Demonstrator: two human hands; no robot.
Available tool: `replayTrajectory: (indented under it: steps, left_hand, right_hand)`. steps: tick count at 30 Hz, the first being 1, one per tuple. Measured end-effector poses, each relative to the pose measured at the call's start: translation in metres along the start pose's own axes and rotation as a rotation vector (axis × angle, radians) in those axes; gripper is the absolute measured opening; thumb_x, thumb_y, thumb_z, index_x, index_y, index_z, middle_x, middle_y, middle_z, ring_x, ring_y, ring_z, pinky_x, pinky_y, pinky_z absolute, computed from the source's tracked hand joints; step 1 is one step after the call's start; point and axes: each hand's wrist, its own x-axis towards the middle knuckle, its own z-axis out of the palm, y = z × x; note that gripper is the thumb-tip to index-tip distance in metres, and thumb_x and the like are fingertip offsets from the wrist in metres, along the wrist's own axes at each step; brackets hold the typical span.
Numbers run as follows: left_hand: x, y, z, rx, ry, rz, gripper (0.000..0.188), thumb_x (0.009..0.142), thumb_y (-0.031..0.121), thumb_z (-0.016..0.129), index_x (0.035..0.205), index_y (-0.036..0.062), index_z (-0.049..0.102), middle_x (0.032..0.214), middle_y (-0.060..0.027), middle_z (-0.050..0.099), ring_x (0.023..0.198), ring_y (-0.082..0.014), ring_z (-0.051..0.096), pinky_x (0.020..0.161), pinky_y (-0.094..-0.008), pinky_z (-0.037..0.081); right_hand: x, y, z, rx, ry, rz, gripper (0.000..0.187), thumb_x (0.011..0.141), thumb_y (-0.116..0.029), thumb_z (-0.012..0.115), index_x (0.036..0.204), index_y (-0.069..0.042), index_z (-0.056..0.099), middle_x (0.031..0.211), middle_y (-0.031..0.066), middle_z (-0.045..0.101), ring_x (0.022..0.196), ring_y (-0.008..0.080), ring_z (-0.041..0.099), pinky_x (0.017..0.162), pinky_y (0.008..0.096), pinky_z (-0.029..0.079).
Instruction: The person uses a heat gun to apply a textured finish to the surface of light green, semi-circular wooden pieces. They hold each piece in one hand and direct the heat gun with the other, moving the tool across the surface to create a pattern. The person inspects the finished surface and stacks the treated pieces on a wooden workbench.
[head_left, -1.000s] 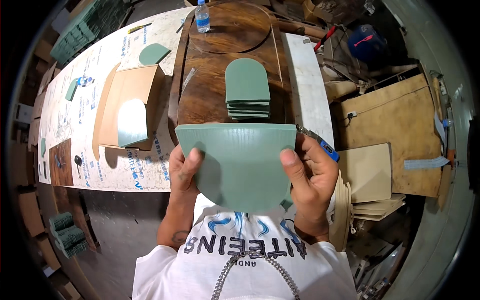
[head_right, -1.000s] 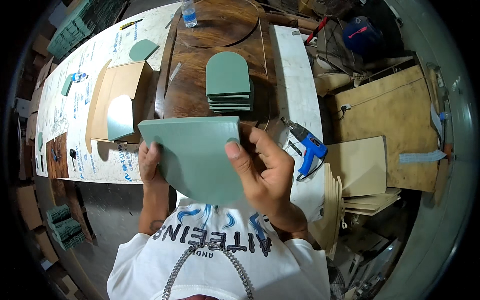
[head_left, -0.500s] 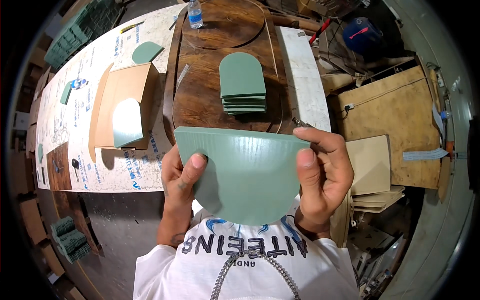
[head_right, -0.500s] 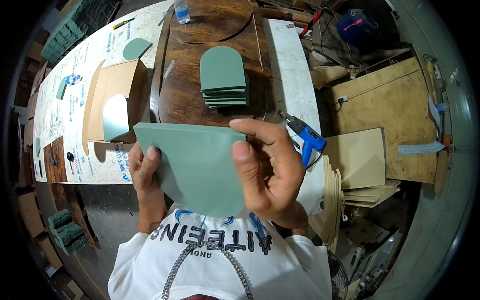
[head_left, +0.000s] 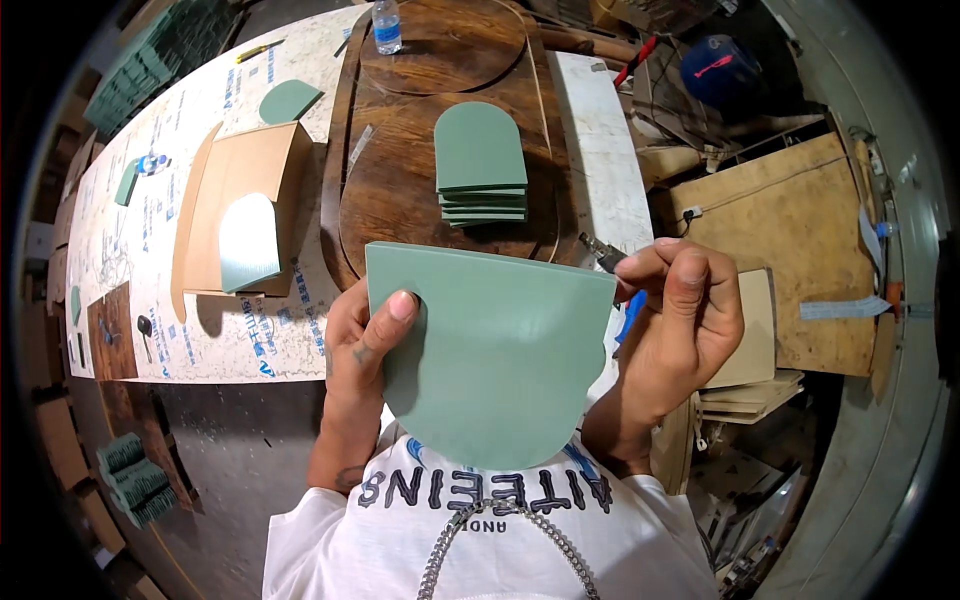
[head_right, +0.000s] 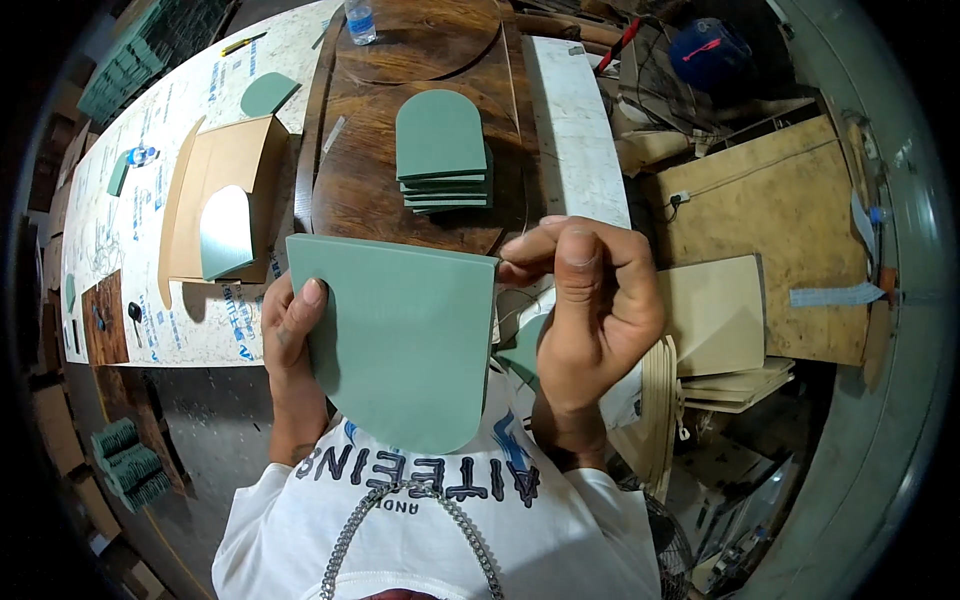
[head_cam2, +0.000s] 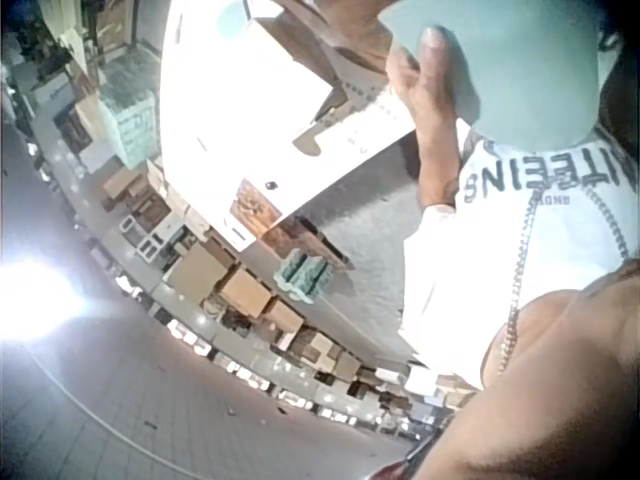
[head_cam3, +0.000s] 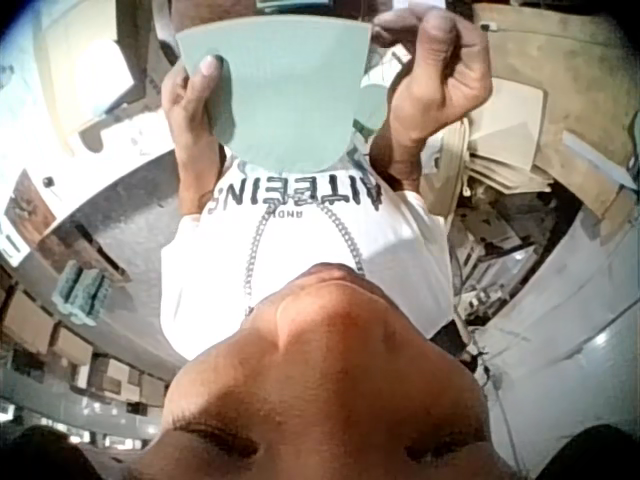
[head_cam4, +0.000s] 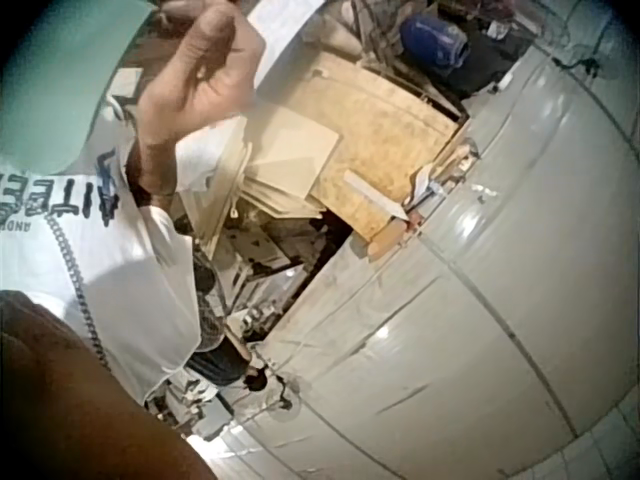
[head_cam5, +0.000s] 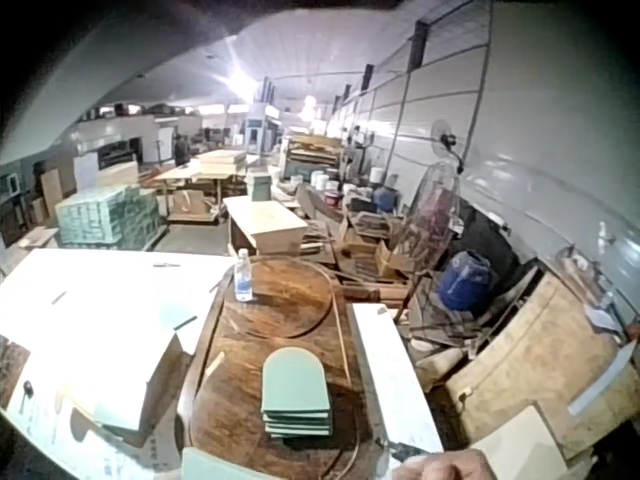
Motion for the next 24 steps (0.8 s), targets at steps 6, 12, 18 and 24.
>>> replayTrajectory:
  steps: [6,12,18,24]
  left_hand:
    - [0.005,-0.006,-0.005,-0.055,0.007,-0.014,0.044,0.080,0.033,0.064,0.104,-0.0040,0.058,0.091,-0.0083,0.062,0.080,-0.0132,0.059,0.073,-0.0226,0.045]
    - [0.009,-0.007,-0.005,-0.054,-0.002,-0.022,0.043,0.080,0.032,0.063,0.104,-0.0040,0.058,0.090,-0.0085,0.063,0.079,-0.0132,0.059,0.072,-0.0223,0.046]
    - [0.009,-0.007,-0.008,0.014,-0.030,0.000,0.042,0.081,0.032,0.063,0.103,-0.0035,0.059,0.090,-0.0086,0.063,0.080,-0.0134,0.059,0.073,-0.0229,0.045]
    - [0.010,0.000,0.000,0.047,-0.027,-0.057,0.042,0.081,0.033,0.063,0.102,-0.0032,0.059,0.090,-0.0085,0.062,0.080,-0.0131,0.059,0.073,-0.0228,0.044]
  right_hand:
    - [-0.005,0.000,-0.020,0.009,-0.161,-0.002,0.019,0.088,-0.016,0.060,0.084,0.002,0.053,0.066,0.0103,0.059,0.055,0.0117,0.057,0.050,0.0240,0.048]
    - [-0.008,-0.013,-0.014,-0.070,-0.359,0.217,0.046,0.082,-0.021,0.069,0.117,0.006,0.054,0.096,0.0138,0.064,0.088,0.0148,0.060,0.078,0.0256,0.047]
    - [-0.008,-0.011,-0.014,-0.180,-0.332,0.192,0.027,0.084,-0.015,0.066,0.102,0.005,0.060,0.081,0.0061,0.062,0.069,0.0080,0.055,0.063,0.0195,0.043]
    - [-0.005,0.001,-0.012,-0.295,-0.220,0.119,0.019,0.090,-0.015,0.057,0.085,0.002,0.064,0.061,-0.0044,0.053,0.054,0.0005,0.041,0.050,0.0157,0.032]
